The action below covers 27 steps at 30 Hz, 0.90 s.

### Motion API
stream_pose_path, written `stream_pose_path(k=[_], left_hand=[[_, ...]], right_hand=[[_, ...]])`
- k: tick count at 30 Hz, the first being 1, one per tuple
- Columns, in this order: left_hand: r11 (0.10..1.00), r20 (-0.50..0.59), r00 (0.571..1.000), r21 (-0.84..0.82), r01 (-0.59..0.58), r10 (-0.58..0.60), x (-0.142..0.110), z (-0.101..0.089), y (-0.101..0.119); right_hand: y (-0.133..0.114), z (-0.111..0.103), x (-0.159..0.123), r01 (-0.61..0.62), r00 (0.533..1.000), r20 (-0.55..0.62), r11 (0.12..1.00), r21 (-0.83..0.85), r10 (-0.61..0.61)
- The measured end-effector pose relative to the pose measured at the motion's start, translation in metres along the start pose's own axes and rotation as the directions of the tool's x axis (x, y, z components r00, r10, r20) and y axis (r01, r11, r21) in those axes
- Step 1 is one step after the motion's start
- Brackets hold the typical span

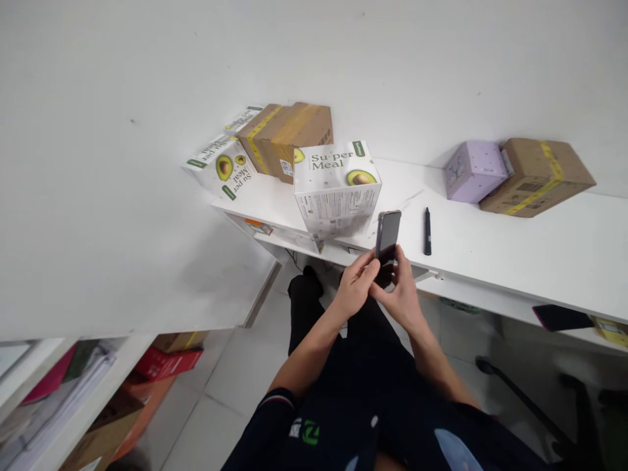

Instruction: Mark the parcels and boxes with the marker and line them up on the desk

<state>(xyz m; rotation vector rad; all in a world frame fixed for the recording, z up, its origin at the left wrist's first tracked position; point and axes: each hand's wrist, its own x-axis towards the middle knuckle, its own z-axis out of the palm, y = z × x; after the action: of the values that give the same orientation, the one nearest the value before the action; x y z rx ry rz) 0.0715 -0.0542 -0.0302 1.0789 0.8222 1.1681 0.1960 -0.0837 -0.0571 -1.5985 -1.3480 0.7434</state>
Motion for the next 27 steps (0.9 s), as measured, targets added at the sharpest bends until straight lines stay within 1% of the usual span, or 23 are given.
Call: stream_pose_path(k=[2,3,5,6,7,8,10,12,13,14,15,16,17,19,21,22,23,24,25,26,27], left_hand=[[0.994,-0.006,1.0,0.11,-0.027,0.028,0.004,-0.006,-0.006],[0.988,-0.037,0.998,0.149,-0.041,0.047,0.006,-0.012,-0.009],[0.977,-0.153,0.984,0.202,-0.063,0.095,0.012,-0.028,-0.018],[0.973,-0.228,0.966,0.219,-0.074,0.125,0.015,-0.038,-0.023],[0.968,-0.312,0.937,0.234,-0.087,0.159,0.019,-0.049,-0.027],[0.964,-0.395,0.899,0.25,-0.093,0.19,0.023,-0.06,-0.031],[0.959,-0.539,0.812,0.272,-0.083,0.223,0.031,-0.081,-0.037],[0.965,-0.636,0.746,0.261,-0.031,0.197,0.039,-0.099,-0.041],[0.971,-0.665,0.729,0.237,0.004,0.159,0.042,-0.105,-0.042],[0.979,-0.682,0.724,0.2,0.041,0.109,0.045,-0.111,-0.042],[0.986,-0.684,0.728,0.15,0.077,0.047,0.047,-0.115,-0.042],[0.99,-0.676,0.737,0.093,0.111,-0.019,0.049,-0.117,-0.041],[0.989,-0.658,0.748,0.032,0.142,-0.086,0.052,-0.119,-0.041],[0.976,-0.599,0.773,-0.08,0.202,-0.209,0.057,-0.12,-0.038],[0.952,-0.545,0.781,-0.173,0.252,-0.306,0.061,-0.12,-0.036],[0.939,-0.52,0.782,-0.214,0.27,-0.343,0.064,-0.12,-0.035],[0.926,-0.497,0.783,-0.251,0.283,-0.374,0.066,-0.12,-0.034],[0.914,-0.478,0.784,-0.281,0.292,-0.397,0.068,-0.12,-0.033],[0.905,-0.461,0.785,-0.302,0.299,-0.413,0.069,-0.12,-0.032],[0.897,-0.443,0.788,-0.317,0.308,-0.427,0.07,-0.12,-0.032],[0.891,-0.424,0.794,-0.326,0.316,-0.436,0.071,-0.12,-0.031]], right_hand=[[0.007,-0.01,0.01,-0.081,0.996,-0.032,0.989,-0.127,0.077],[0.009,-0.015,0.017,-0.12,0.992,-0.053,0.972,-0.204,0.112],[0.012,-0.023,0.032,-0.182,0.983,-0.079,0.915,-0.361,0.164],[0.014,-0.026,0.041,-0.198,0.98,-0.081,0.877,-0.437,0.181],[0.015,-0.027,0.048,-0.204,0.979,-0.078,0.836,-0.51,0.191],[0.016,-0.027,0.055,-0.199,0.978,-0.07,0.793,-0.575,0.195],[0.019,-0.024,0.066,-0.168,0.982,-0.047,0.718,-0.676,0.185],[0.022,-0.019,0.073,-0.144,0.983,-0.028,0.665,-0.733,0.181],[0.024,-0.017,0.075,-0.142,0.982,-0.022,0.645,-0.751,0.19],[0.025,-0.016,0.076,-0.143,0.979,-0.017,0.631,-0.763,0.202],[0.025,-0.016,0.077,-0.14,0.978,-0.007,0.625,-0.768,0.211],[0.024,-0.017,0.079,-0.129,0.978,0.009,0.632,-0.764,0.21],[0.022,-0.019,0.081,-0.108,0.981,0.028,0.66,-0.744,0.192],[0.012,-0.026,0.091,-0.029,0.994,0.065,0.77,-0.637,0.091],[-0.006,-0.033,0.108,0.098,0.995,0.061,0.878,-0.468,-0.078],[-0.018,-0.035,0.12,0.174,0.984,0.041,0.903,-0.393,-0.172],[-0.032,-0.035,0.135,0.258,0.963,0.015,0.898,-0.355,-0.27],[-0.046,-0.034,0.151,0.347,0.93,0.01,0.871,-0.348,-0.367],[-0.06,-0.031,0.169,0.434,0.892,0.037,0.828,-0.356,-0.451],[-0.072,-0.026,0.188,0.502,0.857,0.085,0.783,-0.368,-0.509],[-0.084,-0.021,0.207,0.551,0.83,0.162,0.743,-0.38,-0.533]])
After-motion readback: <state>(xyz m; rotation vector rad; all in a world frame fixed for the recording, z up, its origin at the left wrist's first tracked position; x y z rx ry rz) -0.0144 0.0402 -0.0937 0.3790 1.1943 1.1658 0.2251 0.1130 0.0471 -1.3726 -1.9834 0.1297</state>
